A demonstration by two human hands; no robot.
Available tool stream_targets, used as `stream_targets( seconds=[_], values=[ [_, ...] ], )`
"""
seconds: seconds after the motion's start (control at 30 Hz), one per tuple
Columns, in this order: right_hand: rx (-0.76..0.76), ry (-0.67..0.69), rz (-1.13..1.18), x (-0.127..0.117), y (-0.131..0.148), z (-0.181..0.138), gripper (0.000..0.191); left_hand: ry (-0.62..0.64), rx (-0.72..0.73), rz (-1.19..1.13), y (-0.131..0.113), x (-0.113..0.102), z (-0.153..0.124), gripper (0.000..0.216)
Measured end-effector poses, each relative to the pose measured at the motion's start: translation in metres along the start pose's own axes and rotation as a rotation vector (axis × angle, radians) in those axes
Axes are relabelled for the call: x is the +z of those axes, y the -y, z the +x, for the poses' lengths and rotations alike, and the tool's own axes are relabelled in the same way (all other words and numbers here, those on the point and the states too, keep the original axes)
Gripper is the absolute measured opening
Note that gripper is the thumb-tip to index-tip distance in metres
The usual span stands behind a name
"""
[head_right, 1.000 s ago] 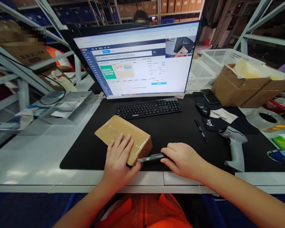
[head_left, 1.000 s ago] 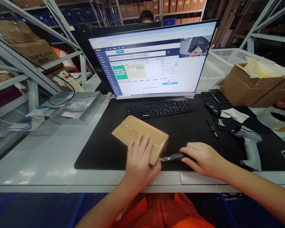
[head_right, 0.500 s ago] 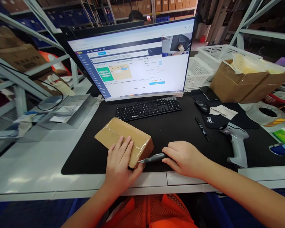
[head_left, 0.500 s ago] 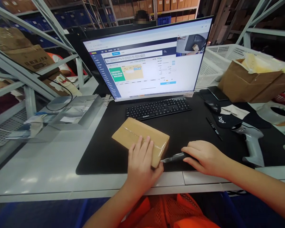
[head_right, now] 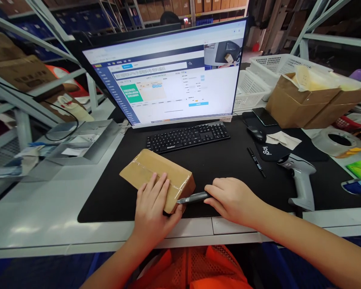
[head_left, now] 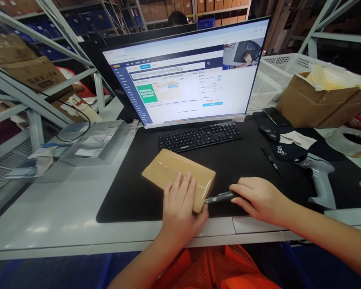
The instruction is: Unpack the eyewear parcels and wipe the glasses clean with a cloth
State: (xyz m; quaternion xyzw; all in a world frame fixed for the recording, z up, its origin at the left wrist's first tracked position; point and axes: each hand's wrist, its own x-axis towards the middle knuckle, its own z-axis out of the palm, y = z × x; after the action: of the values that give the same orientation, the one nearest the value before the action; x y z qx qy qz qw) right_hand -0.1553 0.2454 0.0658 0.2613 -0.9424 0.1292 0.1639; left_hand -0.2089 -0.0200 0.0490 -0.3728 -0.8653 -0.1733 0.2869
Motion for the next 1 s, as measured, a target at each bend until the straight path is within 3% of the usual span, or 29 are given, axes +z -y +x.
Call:
stream_targets(
  seconds=[0.33, 0.5, 0.57, 0.63, 0.83, 1.0],
  values=[
    [0.051, 0.047, -0.077, -0.015, -0.032, 0.006, 0.030, 0.000, 0.031, 0.006, 0.003, -0.003, 0.001, 0.057],
    [0.443, -0.022, -0.296, -0.019, -0.094, -0.003, 0.036, -0.027, 0.032, 0.004, 0.003, -0.002, -0.001, 0.057],
    [0.518, -0.038, -0.278, -0.020, -0.105, -0.007, 0.037, -0.028, 0.027, 0.006, 0.002, -0.002, -0.001, 0.057],
    [0.498, -0.046, -0.183, -0.019, -0.094, -0.010, 0.037, -0.030, 0.014, 0.007, 0.001, -0.002, 0.000, 0.056],
    [0.222, 0.027, 0.014, -0.014, -0.012, -0.015, 0.026, -0.079, -0.043, -0.005, -0.003, -0.001, 0.003, 0.046],
    [0.153, 0.040, 0.003, -0.011, -0.002, -0.012, 0.026, -0.079, -0.029, 0.020, -0.005, 0.002, 0.003, 0.045]
  ],
)
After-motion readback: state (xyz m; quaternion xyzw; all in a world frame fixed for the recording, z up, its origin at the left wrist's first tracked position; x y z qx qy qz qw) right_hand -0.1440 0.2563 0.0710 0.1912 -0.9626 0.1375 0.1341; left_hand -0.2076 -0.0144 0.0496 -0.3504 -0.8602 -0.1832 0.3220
